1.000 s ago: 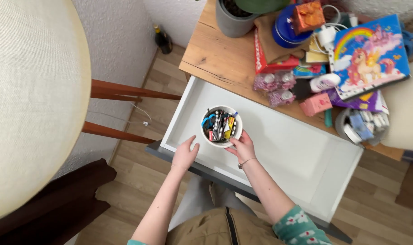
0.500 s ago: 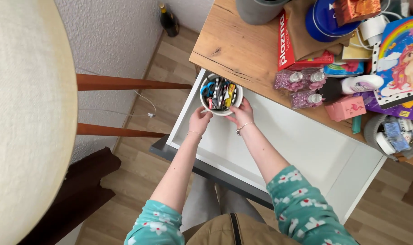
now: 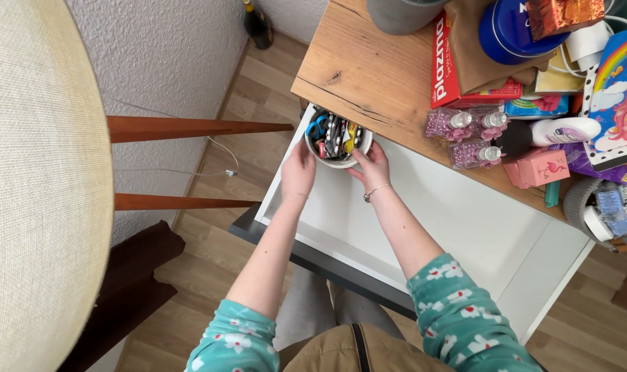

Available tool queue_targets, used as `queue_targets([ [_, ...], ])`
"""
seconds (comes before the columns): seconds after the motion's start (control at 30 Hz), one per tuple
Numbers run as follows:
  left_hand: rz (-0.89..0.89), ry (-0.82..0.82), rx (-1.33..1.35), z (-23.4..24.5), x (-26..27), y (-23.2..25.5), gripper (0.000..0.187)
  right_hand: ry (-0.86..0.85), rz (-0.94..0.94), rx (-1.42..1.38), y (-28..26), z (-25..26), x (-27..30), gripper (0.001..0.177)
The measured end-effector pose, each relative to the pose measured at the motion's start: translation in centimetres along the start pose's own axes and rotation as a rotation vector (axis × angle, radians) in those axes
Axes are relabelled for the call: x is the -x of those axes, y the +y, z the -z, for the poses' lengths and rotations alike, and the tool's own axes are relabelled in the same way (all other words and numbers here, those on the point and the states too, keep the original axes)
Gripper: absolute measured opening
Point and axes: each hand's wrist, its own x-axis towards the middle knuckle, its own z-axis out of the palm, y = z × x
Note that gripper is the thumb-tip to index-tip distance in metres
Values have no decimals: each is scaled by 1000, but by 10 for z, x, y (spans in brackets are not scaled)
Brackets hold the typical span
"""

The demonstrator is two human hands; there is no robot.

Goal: The person places various small items from a cluttered tabletop into an open drawer. Items handled include a cup of stationery, small plastic containers, a notebook, a tin, a box, and a paper bag. The person arranges them inside the drawer by hand.

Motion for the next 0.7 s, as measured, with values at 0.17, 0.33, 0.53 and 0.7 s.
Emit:
queue_targets([
  [0.17,-257,172,-157,7,-38,1,37,42,-15,-62,5,4,8,56],
  [0.33,-290,154,-230,-11,-84,-6,35,59,4,-63,13,10,2,48],
  [0.53,-205,179,-337,-49,-130,-39,17,79,57,46,22,26,-23,47],
  [0.7,-183,163,-376,-43,-112,-30,15,88,242,257,37,47,-64,44],
])
